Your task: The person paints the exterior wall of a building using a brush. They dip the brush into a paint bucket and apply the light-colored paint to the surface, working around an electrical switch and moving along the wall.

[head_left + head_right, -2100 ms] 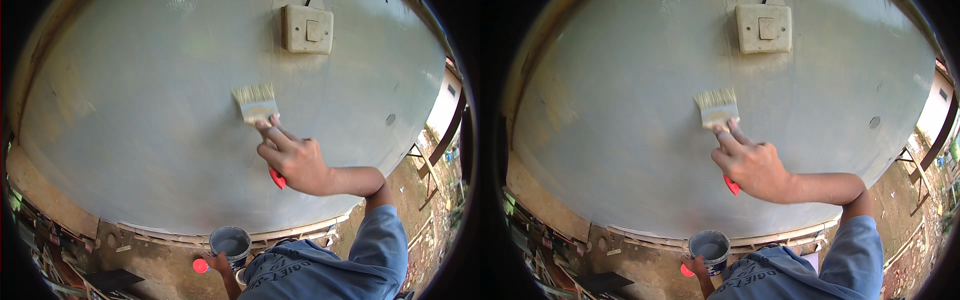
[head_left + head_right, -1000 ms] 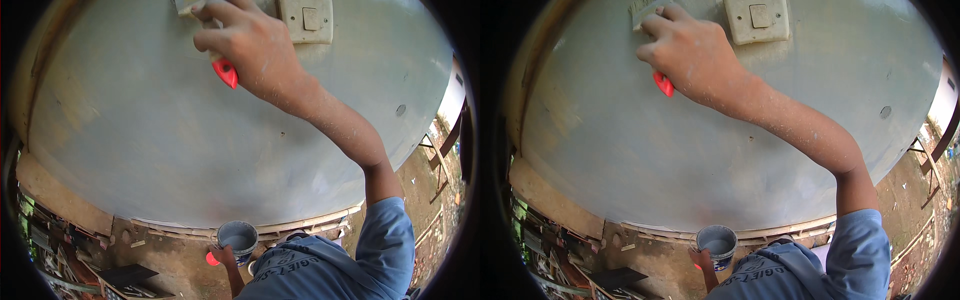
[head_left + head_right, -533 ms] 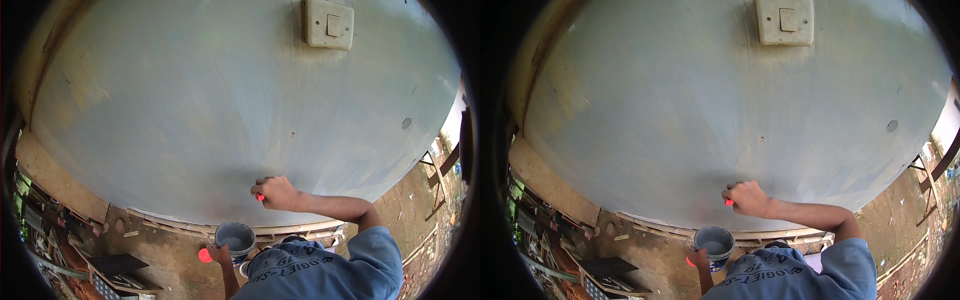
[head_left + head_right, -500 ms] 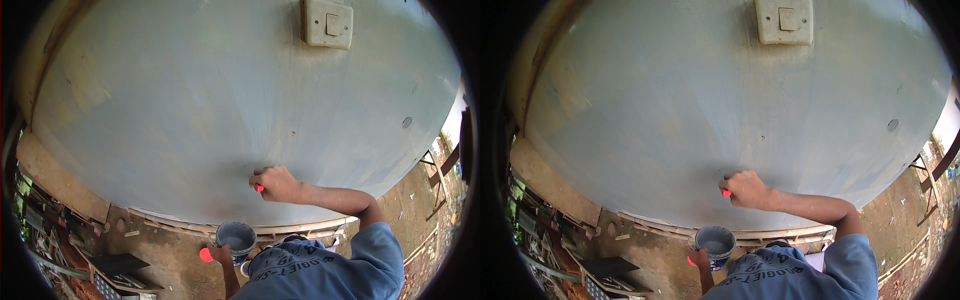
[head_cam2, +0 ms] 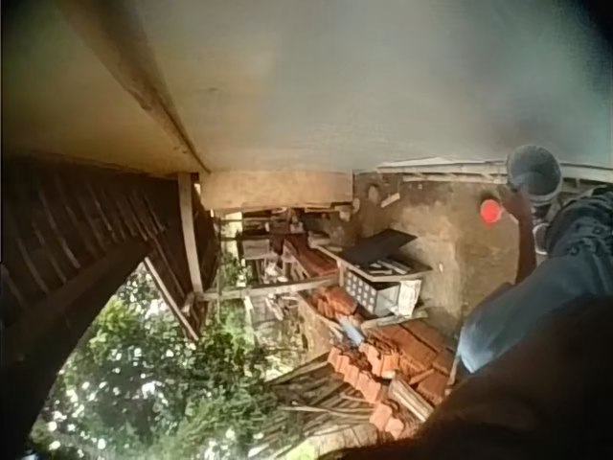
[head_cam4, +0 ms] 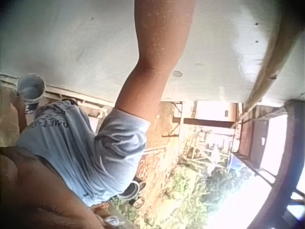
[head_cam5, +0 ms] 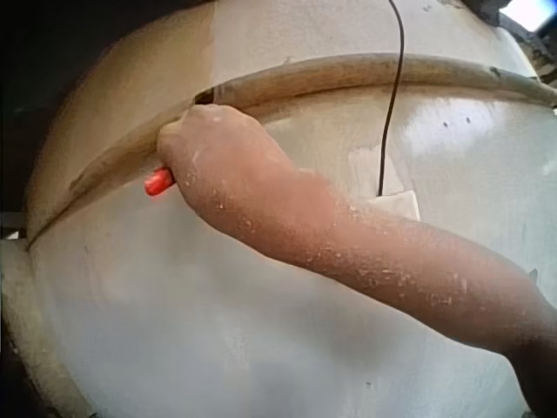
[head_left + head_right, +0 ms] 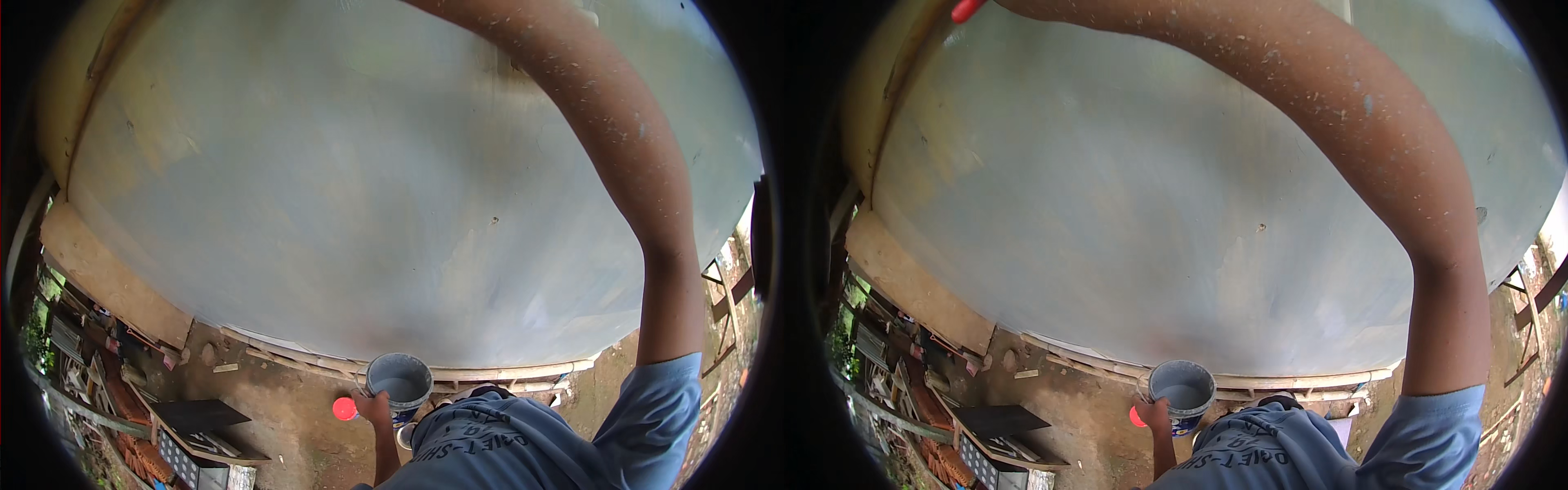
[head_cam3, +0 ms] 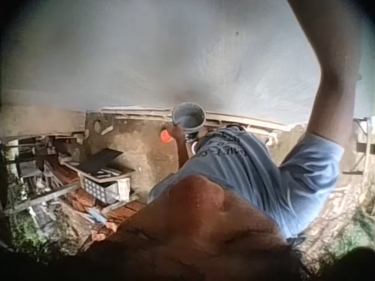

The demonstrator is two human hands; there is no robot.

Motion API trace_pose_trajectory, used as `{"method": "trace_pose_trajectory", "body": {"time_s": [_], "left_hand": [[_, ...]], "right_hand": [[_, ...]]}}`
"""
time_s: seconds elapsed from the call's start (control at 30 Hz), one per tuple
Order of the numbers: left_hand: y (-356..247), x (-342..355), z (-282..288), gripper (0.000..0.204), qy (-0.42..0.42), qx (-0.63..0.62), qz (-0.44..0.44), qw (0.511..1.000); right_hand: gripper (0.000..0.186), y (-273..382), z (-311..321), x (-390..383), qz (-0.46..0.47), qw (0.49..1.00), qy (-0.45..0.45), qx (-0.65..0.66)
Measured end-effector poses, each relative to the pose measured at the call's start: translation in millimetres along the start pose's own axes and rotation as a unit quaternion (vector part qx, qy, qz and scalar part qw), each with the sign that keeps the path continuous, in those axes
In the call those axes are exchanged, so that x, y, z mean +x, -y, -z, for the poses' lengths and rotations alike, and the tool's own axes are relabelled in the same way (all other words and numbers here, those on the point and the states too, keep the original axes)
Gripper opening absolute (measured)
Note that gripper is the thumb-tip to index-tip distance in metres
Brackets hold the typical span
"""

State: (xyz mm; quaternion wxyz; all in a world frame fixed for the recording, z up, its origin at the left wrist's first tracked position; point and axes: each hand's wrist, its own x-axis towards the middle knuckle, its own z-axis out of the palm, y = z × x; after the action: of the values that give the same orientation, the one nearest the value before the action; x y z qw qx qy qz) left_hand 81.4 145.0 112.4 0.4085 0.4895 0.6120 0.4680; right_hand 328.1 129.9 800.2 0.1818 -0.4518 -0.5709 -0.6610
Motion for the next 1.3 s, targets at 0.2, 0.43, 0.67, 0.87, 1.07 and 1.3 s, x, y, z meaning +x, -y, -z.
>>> {"method": "trace_pose_trajectory", "body": {"time_s": [0.2, 0.43, 0.67, 0.87, 1.07, 1.3], "left_hand": [[4, 4, 16, 0.044, -0.016, 0.018, 0.020, 0.999], [-7, -10, 12, 0.047, -0.025, 0.025, 0.011, 0.999], [8, -2, 16, 0.048, -0.077, 0.132, 0.001, 0.988], [10, -6, 18, 0.048, -0.087, 0.121, 0.020, 0.989], [-16, -23, 15, 0.046, -0.083, 0.019, 0.054, 0.995], [-12, -22, 13, 0.046, -0.079, 0.054, 0.042, 0.995]], "right_hand": [[0.017, 126, -50, -155, 0.109, 0.991, 0.056, 0.057], [0.014, 215, -13, -289, 0.021, 0.833, 0.405, 0.377], [0.006, 122, -42, -98, -0.023, 0.935, 0.061, 0.347], [0.021, 63, -78, -16, -0.005, 0.987, -0.058, 0.149], [0.009, 163, -88, -142, -0.002, 0.994, 0.066, 0.087], [0.014, 220, -44, -215, -0.029, 0.862, 0.354, 0.362]]}}
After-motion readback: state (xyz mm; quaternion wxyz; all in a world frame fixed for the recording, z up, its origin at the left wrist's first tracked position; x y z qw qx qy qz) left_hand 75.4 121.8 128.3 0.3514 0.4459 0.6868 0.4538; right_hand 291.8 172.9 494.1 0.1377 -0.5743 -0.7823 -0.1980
